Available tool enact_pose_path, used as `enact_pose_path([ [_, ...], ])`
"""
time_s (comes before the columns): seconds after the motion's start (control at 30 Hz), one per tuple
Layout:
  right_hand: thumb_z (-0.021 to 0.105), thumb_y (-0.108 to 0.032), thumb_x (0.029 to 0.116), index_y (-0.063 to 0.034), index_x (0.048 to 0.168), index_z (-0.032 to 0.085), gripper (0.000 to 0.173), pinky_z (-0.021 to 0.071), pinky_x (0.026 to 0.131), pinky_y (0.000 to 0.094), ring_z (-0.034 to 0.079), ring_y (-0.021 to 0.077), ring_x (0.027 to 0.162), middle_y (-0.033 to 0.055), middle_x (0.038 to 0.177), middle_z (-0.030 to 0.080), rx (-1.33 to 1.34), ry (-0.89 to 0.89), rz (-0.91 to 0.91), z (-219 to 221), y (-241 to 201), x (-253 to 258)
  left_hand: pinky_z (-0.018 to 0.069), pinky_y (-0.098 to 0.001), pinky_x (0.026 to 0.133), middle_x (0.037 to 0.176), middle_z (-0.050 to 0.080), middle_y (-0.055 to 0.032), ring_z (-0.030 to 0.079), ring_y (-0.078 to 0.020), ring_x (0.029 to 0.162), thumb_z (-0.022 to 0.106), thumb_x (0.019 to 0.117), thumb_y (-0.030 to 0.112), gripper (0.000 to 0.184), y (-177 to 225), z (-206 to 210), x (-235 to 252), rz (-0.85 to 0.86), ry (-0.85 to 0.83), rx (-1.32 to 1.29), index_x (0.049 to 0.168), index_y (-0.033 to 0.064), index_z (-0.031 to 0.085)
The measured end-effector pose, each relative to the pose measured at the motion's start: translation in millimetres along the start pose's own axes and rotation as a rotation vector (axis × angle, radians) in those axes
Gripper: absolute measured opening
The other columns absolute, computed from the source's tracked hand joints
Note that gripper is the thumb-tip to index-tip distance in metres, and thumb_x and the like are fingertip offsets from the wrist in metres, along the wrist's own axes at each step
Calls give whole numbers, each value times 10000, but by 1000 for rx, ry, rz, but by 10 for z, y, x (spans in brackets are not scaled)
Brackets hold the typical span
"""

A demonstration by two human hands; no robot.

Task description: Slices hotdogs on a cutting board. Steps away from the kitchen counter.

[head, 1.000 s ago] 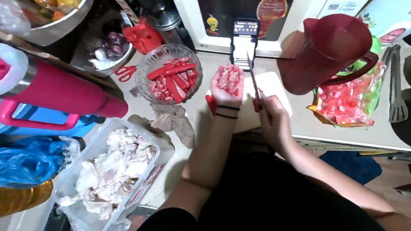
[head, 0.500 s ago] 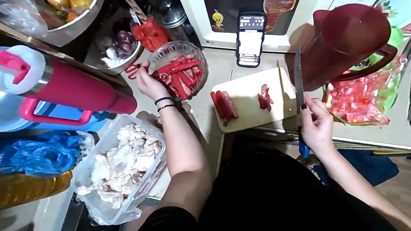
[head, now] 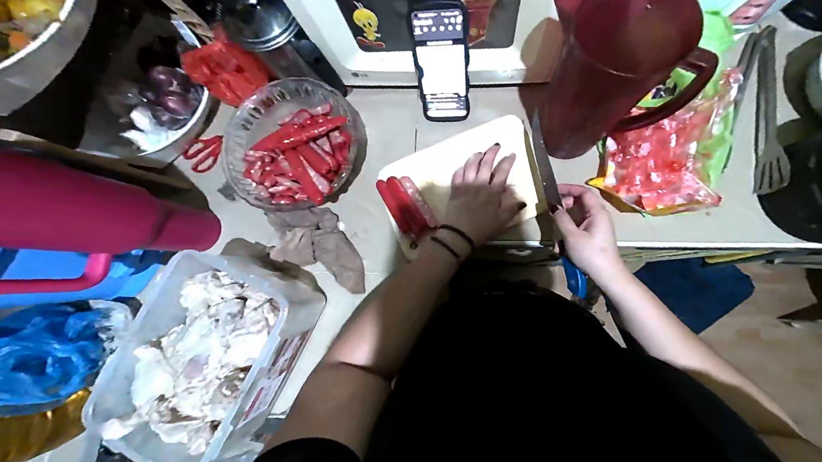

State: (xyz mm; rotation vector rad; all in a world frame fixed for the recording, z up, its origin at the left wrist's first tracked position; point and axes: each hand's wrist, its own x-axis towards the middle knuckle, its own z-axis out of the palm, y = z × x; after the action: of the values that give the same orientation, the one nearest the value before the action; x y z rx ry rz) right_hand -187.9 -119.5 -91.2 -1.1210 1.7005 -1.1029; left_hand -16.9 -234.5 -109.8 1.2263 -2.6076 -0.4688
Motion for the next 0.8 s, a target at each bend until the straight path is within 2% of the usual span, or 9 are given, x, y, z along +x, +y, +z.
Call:
enact_pose_path([
  [0.07,533,-91,1046,-29,1378,537,337,543,486,287,565,109,548,94,990,598,-18,-3,-12,-74,16,-31,349,-632,1110,1673,248,-232,347,-488,1467,678,914,551,850,0,136,59,-46,-77,101,1595,138,381],
  [0.1,528,-85,1044,-42,1380,536,338,543,479,294,567,118,543,91,969,603,-15,-4,-4,-107,32,-49,361,-623,1099,1665,263,-241,368,-486,1454,645,936,560,842,-29,170,88,-62,-70,125,1599,120,370],
  [0.2,535,-65,1041,-37,1350,552,311,563,498,294,583,115,548,87,963,609,-2,-11,28,-156,94,-98,494,-582,939,1429,559,-273,560,-477,1254,612,991,363,540,-144,204,223,-36,83,111,1373,-20,606],
  [0.27,526,-63,1039,-32,1341,556,305,574,510,292,592,109,542,92,975,619,9,-25,47,-135,131,-132,534,-560,915,1355,589,-258,572,-455,1245,540,1041,263,388,-133,81,308,-105,-10,102,1271,-32,640],
  [0.4,532,-76,1042,-36,1338,560,300,575,517,279,594,97,538,79,966,634,19,-48,34,-110,176,-135,565,-565,851,1419,552,-212,594,-428,1231,413,1087,206,374,-84,-75,437,-178,-245,147,1382,38,572],
  [0.53,522,-70,1034,-30,1342,556,313,580,526,290,604,111,551,88,979,634,24,-54,35,-99,116,-130,582,-546,789,1239,642,-218,699,-393,1020,393,1096,215,354,-72,-55,405,-141,-314,172,1289,3,601],
  [0.6,515,-64,1026,-26,1340,553,319,579,524,283,600,103,551,83,981,624,37,-59,25,-99,83,-133,569,-563,837,1226,653,-230,693,-396,1057,364,1108,245,392,-36,-232,387,-215,-322,127,1296,-6,601],
  [0.73,530,-88,1026,-24,1333,565,315,573,534,274,603,90,573,81,992,624,35,-62,13,-120,104,-167,528,-617,919,1117,704,-261,688,-428,1073,382,1095,250,411,-265,-1231,280,-435,22,30,1251,-19,652],
  [0.8,542,-101,1021,-28,1327,577,316,571,548,281,605,92,592,79,988,632,41,-59,3,-119,154,-175,502,-633,960,1159,685,-292,665,-447,1129,377,1084,266,432,-605,-1836,166,-590,251,103,1272,-28,631],
])
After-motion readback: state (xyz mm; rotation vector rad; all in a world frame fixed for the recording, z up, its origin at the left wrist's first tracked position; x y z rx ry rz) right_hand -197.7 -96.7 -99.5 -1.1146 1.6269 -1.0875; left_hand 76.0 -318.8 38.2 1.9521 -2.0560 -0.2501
